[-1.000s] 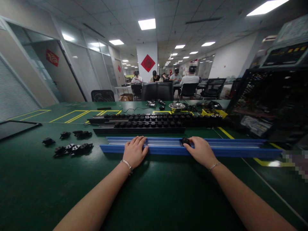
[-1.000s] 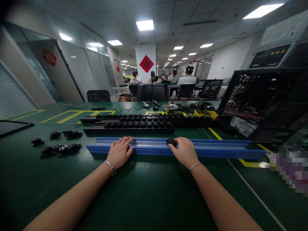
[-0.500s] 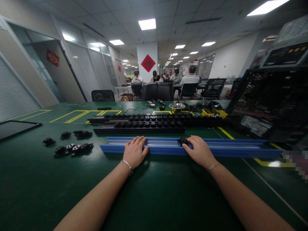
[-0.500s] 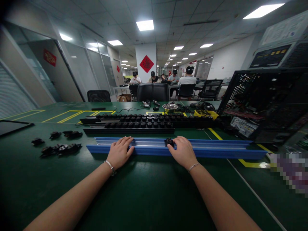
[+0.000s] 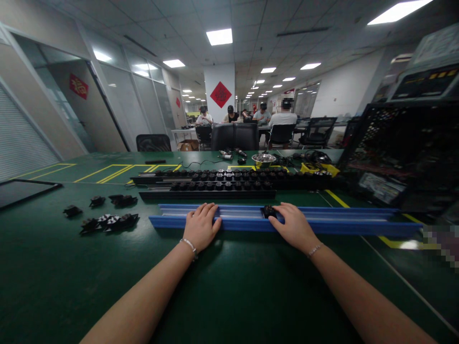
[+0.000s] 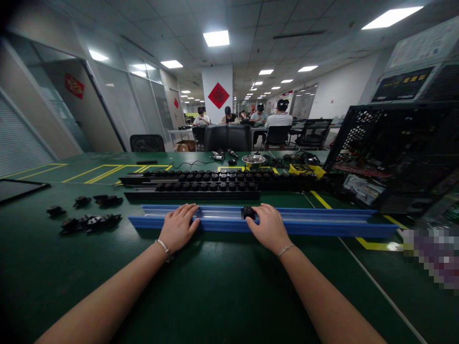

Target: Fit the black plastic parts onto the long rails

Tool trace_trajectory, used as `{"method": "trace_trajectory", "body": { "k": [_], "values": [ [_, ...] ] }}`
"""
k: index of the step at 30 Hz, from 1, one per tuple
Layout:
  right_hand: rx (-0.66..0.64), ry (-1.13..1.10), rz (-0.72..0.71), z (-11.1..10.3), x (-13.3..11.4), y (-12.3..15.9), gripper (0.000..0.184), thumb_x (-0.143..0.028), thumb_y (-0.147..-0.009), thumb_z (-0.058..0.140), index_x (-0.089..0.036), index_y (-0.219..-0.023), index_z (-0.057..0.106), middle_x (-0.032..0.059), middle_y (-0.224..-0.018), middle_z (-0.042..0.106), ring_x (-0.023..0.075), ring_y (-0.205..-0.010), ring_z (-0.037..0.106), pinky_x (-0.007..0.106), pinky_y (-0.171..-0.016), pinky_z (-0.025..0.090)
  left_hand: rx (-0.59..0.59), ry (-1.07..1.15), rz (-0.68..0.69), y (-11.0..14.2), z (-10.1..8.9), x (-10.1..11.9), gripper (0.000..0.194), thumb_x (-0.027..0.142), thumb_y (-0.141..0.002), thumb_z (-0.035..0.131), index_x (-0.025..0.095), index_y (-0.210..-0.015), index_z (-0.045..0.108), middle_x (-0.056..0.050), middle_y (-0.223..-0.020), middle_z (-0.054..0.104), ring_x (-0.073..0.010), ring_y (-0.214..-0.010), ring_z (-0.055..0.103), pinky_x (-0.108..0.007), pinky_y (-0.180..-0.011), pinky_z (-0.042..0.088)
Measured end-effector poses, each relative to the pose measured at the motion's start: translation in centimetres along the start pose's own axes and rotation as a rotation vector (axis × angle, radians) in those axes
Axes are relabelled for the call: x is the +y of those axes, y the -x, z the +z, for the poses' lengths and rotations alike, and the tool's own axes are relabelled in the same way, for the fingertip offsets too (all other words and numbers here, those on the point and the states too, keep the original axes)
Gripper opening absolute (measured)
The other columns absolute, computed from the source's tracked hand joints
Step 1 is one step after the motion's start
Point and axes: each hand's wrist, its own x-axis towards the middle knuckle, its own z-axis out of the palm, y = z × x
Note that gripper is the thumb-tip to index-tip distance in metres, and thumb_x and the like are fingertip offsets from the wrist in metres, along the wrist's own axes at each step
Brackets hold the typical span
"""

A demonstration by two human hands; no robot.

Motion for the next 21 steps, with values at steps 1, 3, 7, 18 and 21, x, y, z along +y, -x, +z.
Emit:
{"method": "trace_trajectory", "body": {
  "k": [1, 3, 7, 18, 21],
  "values": [
    [0.006, -0.011, 0.006, -0.1, -0.1, 0.0, 0.039, -0.037, -0.081, 0.048, -0.011, -0.105, 0.062, 0.0137, -0.108, 0.064, 0.0281, -0.113, 0.049, 0.043, -0.098, 0.036, 0.003, 0.002, 0.001, 0.0, 0.0, 0.0, 0.043, 0.042, -0.090, 0.034, 0.025, -0.126, 0.050, -0.004, -0.132, 0.053, -0.0230, -0.124, 0.043, -0.043, -0.093, 0.038],
    [0.028, -0.037, 0.018, -0.5, -0.2, -0.1, 0.036, -0.035, -0.080, 0.049, -0.012, -0.105, 0.060, 0.0115, -0.104, 0.065, 0.0265, -0.109, 0.051, 0.042, -0.096, 0.037, 0.005, 0.008, 0.001, 0.0, 0.1, 0.0, 0.043, 0.042, -0.090, 0.034, 0.026, -0.126, 0.049, -0.004, -0.132, 0.053, -0.0228, -0.124, 0.042, -0.043, -0.093, 0.037],
    [0.043, -0.082, 0.040, -1.1, -0.5, -0.2, 0.026, -0.033, -0.078, 0.050, -0.015, -0.095, 0.059, 0.0076, -0.090, 0.066, 0.0233, -0.096, 0.056, 0.041, -0.091, 0.040, -0.001, 0.021, 0.000, 0.0, 0.0, 0.0, 0.043, 0.042, -0.090, 0.035, 0.027, -0.127, 0.048, -0.004, -0.132, 0.053, -0.0227, -0.124, 0.042, -0.043, -0.093, 0.037],
    [-0.033, -0.118, -0.129, -0.3, -1.4, 0.4, 0.022, -0.028, -0.077, 0.050, -0.017, -0.092, 0.063, 0.0095, -0.101, 0.066, 0.0250, -0.111, 0.051, 0.043, -0.099, 0.037, 0.006, 0.042, 0.002, 0.0, 0.1, -0.1, 0.041, 0.042, -0.090, 0.034, 0.027, -0.126, 0.047, -0.004, -0.131, 0.053, -0.0232, -0.123, 0.042, -0.045, -0.093, 0.037],
    [-0.053, -0.123, -0.172, -0.2, -1.6, 0.4, 0.023, -0.027, -0.077, 0.051, -0.017, -0.093, 0.064, 0.0084, -0.102, 0.067, 0.0248, -0.112, 0.051, 0.043, -0.100, 0.037, 0.007, 0.048, -0.001, 0.0, 0.1, -0.1, 0.041, 0.041, -0.090, 0.035, 0.026, -0.125, 0.048, -0.004, -0.131, 0.053, -0.0231, -0.124, 0.042, -0.045, -0.094, 0.036]
  ]
}}
